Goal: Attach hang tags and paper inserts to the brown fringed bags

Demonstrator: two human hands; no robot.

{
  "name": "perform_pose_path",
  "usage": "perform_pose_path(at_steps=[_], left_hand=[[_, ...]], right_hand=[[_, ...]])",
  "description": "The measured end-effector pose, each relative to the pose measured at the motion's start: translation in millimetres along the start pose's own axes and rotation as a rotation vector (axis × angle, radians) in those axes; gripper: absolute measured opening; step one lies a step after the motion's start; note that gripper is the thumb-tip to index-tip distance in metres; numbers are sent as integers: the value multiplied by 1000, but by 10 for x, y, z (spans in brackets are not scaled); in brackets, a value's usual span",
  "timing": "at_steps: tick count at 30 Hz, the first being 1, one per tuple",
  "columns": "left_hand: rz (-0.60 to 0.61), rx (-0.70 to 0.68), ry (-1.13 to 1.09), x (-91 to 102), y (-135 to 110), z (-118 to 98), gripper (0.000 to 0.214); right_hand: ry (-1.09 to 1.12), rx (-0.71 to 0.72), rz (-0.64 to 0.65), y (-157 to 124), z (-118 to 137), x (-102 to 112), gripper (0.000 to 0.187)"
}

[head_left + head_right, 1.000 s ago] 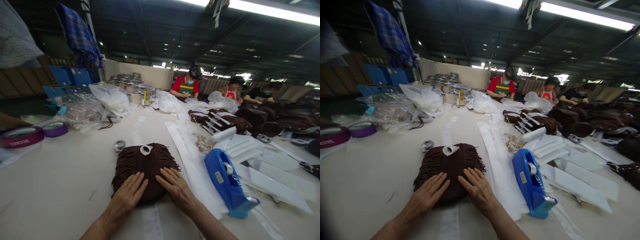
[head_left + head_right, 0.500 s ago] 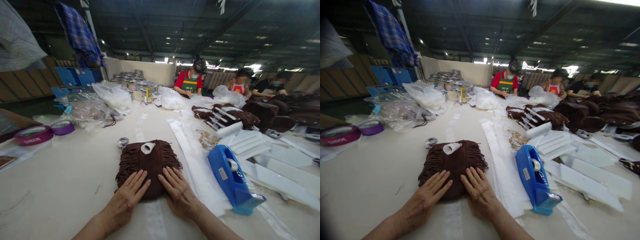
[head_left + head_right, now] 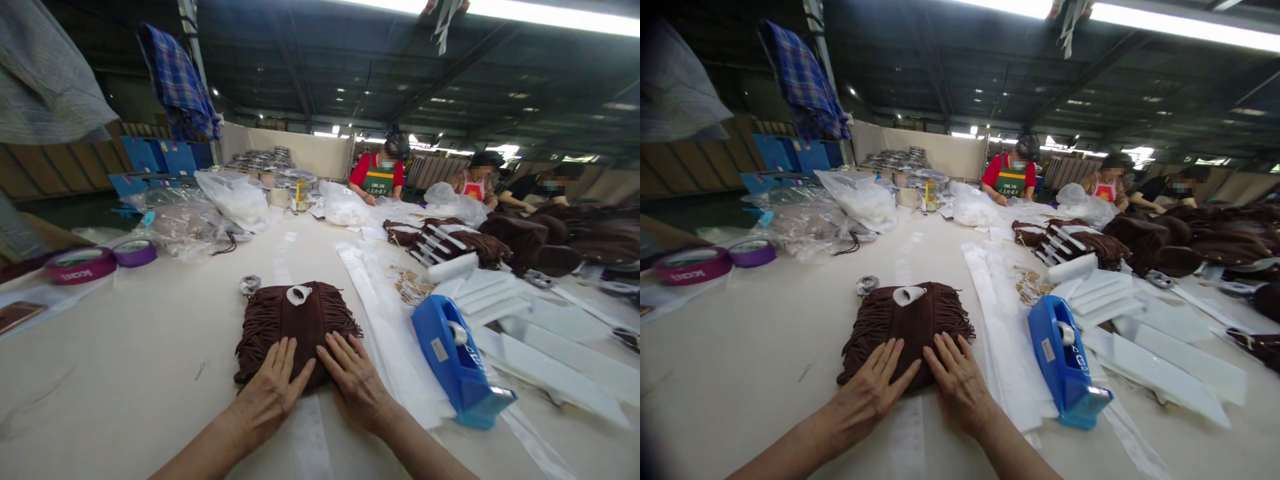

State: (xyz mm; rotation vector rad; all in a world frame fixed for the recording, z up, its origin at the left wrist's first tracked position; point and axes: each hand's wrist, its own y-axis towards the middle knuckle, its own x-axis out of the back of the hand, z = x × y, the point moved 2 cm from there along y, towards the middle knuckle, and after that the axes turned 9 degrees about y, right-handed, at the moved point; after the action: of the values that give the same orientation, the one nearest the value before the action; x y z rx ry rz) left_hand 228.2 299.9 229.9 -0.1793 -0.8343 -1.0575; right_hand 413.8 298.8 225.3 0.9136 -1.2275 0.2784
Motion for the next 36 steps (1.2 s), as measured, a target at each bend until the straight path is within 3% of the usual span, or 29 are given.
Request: perform_pose_path(at_steps=[4,9,17,21,24,28,32,36], left_hand=[[53,33,-44,5,1,-17,64],[167,90,-201,7,-1,11,58],[272,140,-443,79,4,139,63],[283,171,-516,137,1,189,70],[279,179,-549,120,-9,215,73],[266,194,-560,89,-7,241,77],[266,241,-576,111,18,218,69],[186,303,-495,80,20,87,51]], right_hand=[[2,-9,-82,-213,170,119,62],[238,10,-52,-421,420,181,47],[560,-309,31,-346,523,-54,42],[669,-368,13,-386,469,-107,58],[668,-494,52,-368,422,-115,64],[542,-584,103,-297,445,-139,55],[450,-525,-24,-314,516,-218,47],[425,-436,-197,-411,545,-276,38]])
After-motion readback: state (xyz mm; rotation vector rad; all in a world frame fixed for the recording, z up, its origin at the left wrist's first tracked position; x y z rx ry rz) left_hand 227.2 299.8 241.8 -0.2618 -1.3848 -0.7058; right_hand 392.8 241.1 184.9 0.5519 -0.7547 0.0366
